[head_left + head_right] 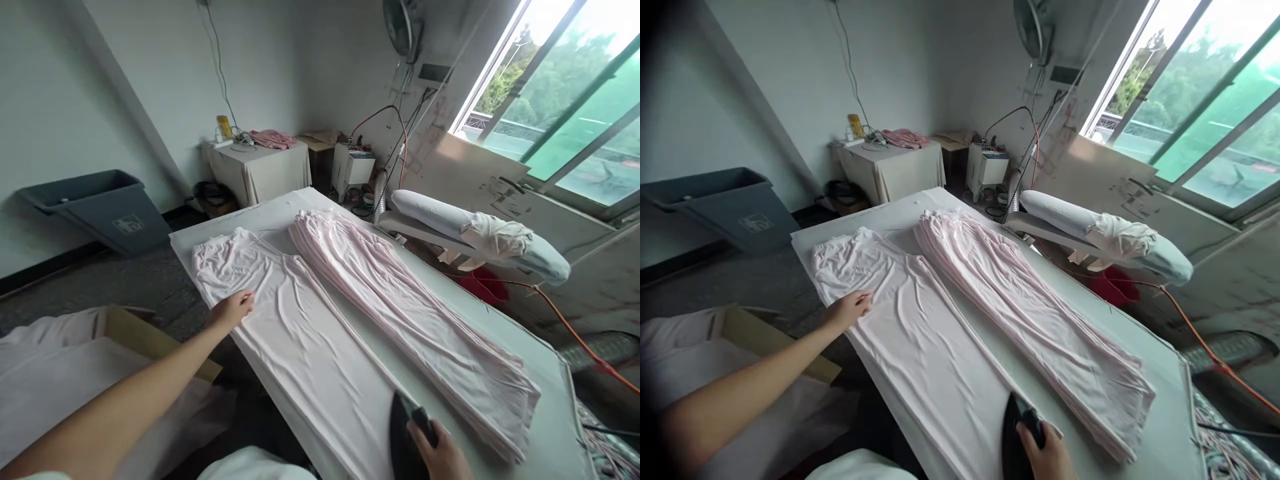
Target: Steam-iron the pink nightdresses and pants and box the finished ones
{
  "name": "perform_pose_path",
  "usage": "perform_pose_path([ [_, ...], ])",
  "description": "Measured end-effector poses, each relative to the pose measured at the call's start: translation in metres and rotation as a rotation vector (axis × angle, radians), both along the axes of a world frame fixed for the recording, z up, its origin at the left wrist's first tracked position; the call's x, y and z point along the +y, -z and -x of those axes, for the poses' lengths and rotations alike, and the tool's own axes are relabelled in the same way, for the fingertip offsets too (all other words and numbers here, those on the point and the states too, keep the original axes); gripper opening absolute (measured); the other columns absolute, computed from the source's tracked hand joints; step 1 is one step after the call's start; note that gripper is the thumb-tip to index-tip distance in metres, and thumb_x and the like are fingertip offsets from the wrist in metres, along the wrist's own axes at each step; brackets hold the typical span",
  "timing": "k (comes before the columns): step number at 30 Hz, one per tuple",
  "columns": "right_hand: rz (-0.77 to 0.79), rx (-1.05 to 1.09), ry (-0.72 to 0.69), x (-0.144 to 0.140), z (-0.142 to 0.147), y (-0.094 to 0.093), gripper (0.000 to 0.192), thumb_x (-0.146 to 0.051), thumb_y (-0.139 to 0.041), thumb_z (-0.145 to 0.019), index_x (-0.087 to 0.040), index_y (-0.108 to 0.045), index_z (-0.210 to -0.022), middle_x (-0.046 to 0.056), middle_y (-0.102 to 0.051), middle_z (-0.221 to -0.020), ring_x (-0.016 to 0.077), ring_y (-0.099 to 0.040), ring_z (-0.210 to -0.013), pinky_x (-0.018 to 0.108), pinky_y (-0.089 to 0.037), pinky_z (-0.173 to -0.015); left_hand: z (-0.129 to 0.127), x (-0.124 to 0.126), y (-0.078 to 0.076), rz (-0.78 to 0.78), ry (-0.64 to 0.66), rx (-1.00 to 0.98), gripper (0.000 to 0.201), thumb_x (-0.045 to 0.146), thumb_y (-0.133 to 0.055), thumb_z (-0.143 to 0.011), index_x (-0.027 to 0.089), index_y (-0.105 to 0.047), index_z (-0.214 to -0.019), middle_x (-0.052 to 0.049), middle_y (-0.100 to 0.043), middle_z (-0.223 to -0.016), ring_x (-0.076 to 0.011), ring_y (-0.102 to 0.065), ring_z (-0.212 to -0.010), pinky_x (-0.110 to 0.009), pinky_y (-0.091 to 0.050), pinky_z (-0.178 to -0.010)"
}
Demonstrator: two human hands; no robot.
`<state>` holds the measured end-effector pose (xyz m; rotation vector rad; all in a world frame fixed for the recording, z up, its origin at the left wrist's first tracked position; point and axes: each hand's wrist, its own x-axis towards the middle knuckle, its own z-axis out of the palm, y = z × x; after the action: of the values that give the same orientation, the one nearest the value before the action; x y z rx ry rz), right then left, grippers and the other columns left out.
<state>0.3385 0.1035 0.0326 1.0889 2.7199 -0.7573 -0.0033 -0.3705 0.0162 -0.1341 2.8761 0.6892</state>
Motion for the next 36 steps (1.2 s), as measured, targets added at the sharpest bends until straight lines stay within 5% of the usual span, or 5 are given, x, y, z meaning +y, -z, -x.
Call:
perform_pose_path([
  [6,-0.138,-0.005,-0.066,0.006,0.084,-0.043,0.031,-0.061,-0.064,-0.067,-0.039,-0.074,-0.087,0.009,-0.073,-0.080,0.0441,-0.073,-0.098,0.054,-0.059,-0.080,0.128,0.068,0.014,-0.116,0.225,0.154,0.048,0.020,-0.052,-0.086,0.022,-0.063,-0.133,-0.010,-0.058,-0.147,-0.0268,-0.048,-0.138,-0.035,-0.036,-0.112],
  [13,-0.012,-0.183,-0.233,-0.143,0.158,-0.018,0.030,-0.058,-0.066,-0.070,-0.030,-0.071,-0.081,0.006,-0.075,-0.078,0.0340,-0.073,-0.081,0.043,-0.058,-0.075,0.228,0.081,0.034,-0.264,0.571,0.003,0.030,0.043,-0.053,-0.093,0.024,-0.074,-0.105,-0.006,-0.075,-0.107,-0.0245,-0.065,-0.108,-0.033,-0.048,-0.093],
  [20,-0.150,-0.220,-0.413,-0.257,0.384,-0.036,0.038,-0.061,-0.060,-0.088,-0.025,-0.069,-0.100,0.009,-0.077,-0.095,0.0306,-0.072,-0.092,0.034,-0.049,-0.074,0.249,0.098,0.041,-0.300,0.569,-0.026,0.023,0.041,-0.069,-0.086,0.020,-0.075,-0.085,-0.009,-0.077,-0.090,-0.0265,-0.070,-0.087,-0.033,-0.049,-0.077],
  [30,-0.228,-0.297,-0.646,-0.336,0.487,-0.050,0.050,-0.064,-0.049,-0.096,-0.019,-0.069,-0.106,0.013,-0.077,-0.099,0.0284,-0.072,-0.093,0.032,-0.046,-0.073,0.238,-0.199,0.044,-0.178,-0.069,-0.019,0.063,0.045,-0.067,-0.085,0.010,-0.055,-0.136,-0.020,-0.059,-0.142,-0.0394,-0.053,-0.130,-0.047,-0.041,-0.105],
  [36,-0.021,-0.360,-1.063,-0.504,0.501,-0.029,0.054,-0.066,-0.057,-0.090,-0.018,-0.071,-0.113,0.014,-0.076,-0.112,0.0305,-0.072,-0.104,0.037,-0.053,-0.086,0.264,-0.244,0.064,-0.315,0.059,-0.328,0.041,0.046,-0.083,-0.064,0.012,-0.070,-0.084,-0.011,-0.071,-0.085,-0.0281,-0.064,-0.086,-0.035,-0.046,-0.079],
])
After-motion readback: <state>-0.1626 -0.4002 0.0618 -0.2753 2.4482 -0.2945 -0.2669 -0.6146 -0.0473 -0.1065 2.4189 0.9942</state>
